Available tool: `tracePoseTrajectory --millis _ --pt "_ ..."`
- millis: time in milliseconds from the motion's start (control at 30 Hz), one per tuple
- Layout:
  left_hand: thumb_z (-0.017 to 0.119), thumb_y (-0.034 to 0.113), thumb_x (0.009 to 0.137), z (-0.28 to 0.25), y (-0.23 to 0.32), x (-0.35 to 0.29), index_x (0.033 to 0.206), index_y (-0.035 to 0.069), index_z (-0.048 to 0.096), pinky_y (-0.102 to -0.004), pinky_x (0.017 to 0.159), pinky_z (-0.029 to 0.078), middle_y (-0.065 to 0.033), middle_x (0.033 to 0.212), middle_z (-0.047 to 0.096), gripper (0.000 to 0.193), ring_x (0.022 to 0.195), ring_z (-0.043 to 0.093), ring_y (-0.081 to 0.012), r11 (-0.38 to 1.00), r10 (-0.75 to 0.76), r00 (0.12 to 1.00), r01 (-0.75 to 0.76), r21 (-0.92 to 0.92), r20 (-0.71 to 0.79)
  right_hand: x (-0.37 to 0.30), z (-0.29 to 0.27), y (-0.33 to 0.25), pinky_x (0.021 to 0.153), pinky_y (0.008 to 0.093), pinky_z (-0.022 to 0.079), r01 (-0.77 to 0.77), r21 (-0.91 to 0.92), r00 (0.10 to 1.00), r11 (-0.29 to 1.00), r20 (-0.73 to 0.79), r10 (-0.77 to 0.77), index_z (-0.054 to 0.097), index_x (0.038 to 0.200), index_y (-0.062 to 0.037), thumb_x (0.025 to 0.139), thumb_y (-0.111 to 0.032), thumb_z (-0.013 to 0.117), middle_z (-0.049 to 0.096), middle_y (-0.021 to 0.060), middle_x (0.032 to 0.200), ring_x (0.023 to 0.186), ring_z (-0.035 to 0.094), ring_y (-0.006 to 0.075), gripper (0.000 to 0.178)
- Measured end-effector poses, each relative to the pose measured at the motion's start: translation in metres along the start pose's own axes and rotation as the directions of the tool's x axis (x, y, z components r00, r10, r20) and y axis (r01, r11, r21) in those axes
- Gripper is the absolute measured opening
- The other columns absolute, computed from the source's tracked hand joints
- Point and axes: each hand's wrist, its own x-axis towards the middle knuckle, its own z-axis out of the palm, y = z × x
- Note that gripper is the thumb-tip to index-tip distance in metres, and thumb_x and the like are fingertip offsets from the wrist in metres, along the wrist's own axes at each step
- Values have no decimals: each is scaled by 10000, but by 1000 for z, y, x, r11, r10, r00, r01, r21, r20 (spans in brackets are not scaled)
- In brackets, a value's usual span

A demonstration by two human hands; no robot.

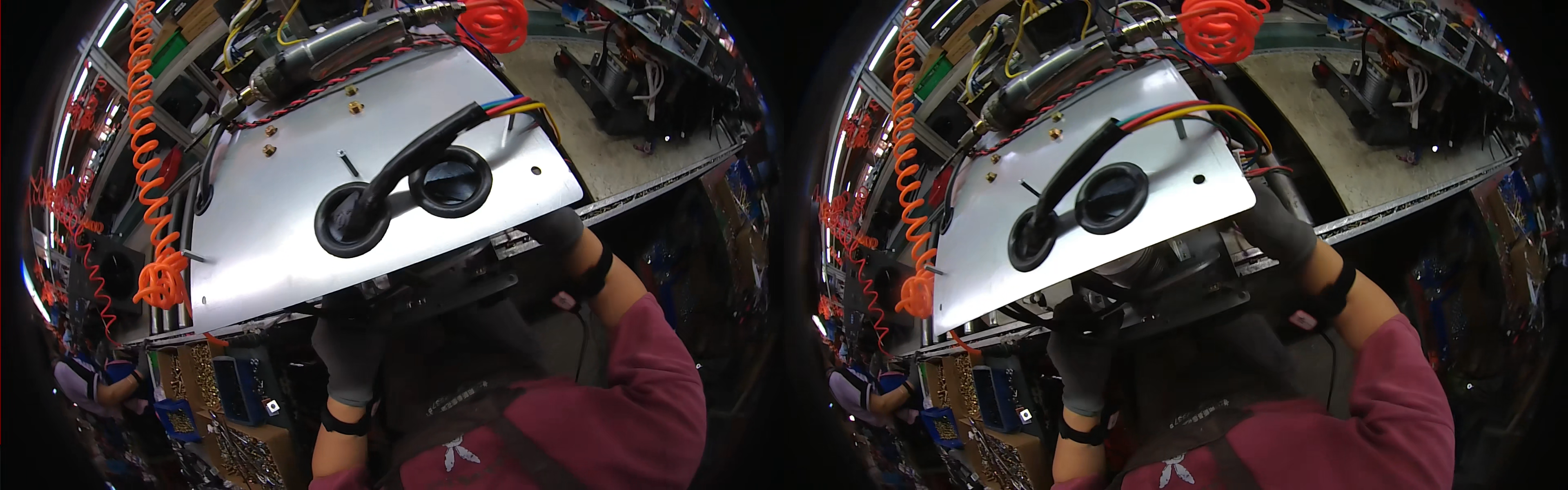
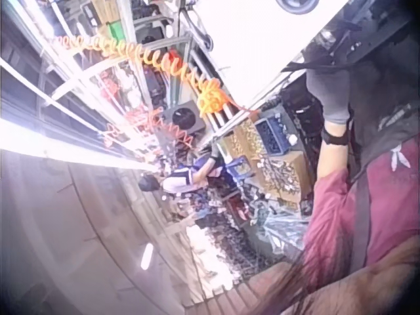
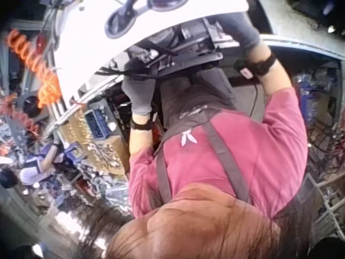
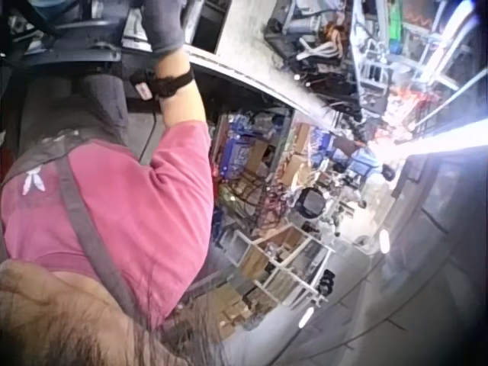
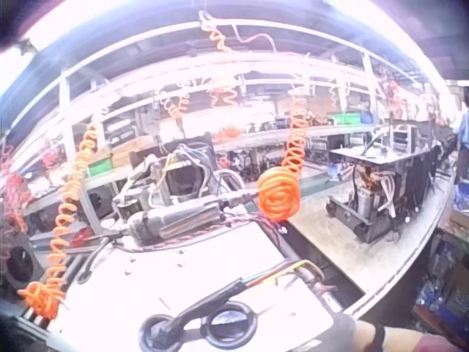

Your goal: Assemble internal components and wiring into a metal electronic enclosure using a power screwdriver.

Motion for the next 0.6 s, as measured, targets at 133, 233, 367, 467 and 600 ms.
tracePoseTrajectory --millis 133,233,367,467,600 --pt "801 73 679 4 -5 -1 951 -3 612 -275 706 500 -86 866 640 340 775 622 -168 990 17 998 -8 138 -66 11 20 32 747 298 480 -168 -112 986 979 1 169 583 1076 21 811 -47 552 610 118 955 839 598 220 275" --pt "792 54 684 9 -11 -1 1007 -6 612 -275 733 508 -94 893 653 375 811 632 -169 999 40 995 -38 22 -87 8 33 42 750 296 482 -303 -71 953 950 -9 304 578 1094 17 826 -53 553 611 115 971 849 602 211 277" --pt "788 45 688 13 -10 -2 1051 -18 606 -280 759 510 -87 921 654 411 857 635 -167 999 15 995 -20 -47 -103 -2 35 54 755 294 486 -454 117 888 884 -25 459 571 1118 12 847 -61 555 613 110 992 861 608 198 281" --pt "752 56 703 18 -6 -5 1054 -5 622 -298 743 514 -100 920 663 380 836 647 -198 993 -33 990 17 -119 -138 -7 28 62 758 292 489 -551 323 809 770 -22 588 566 1136 9 862 -68 556 615 107 1008 871 612 188 284" --pt "693 99 769 22 -9 -9 1074 6 619 -322 743 520 -107 911 664 327 847 652 -218 975 -61 997 49 -219 -49 -10 3 25 762 289 493 -574 638 707 513 70 704 559 1160 4 883 -76 557 617 103 1029 883 617 176 288"
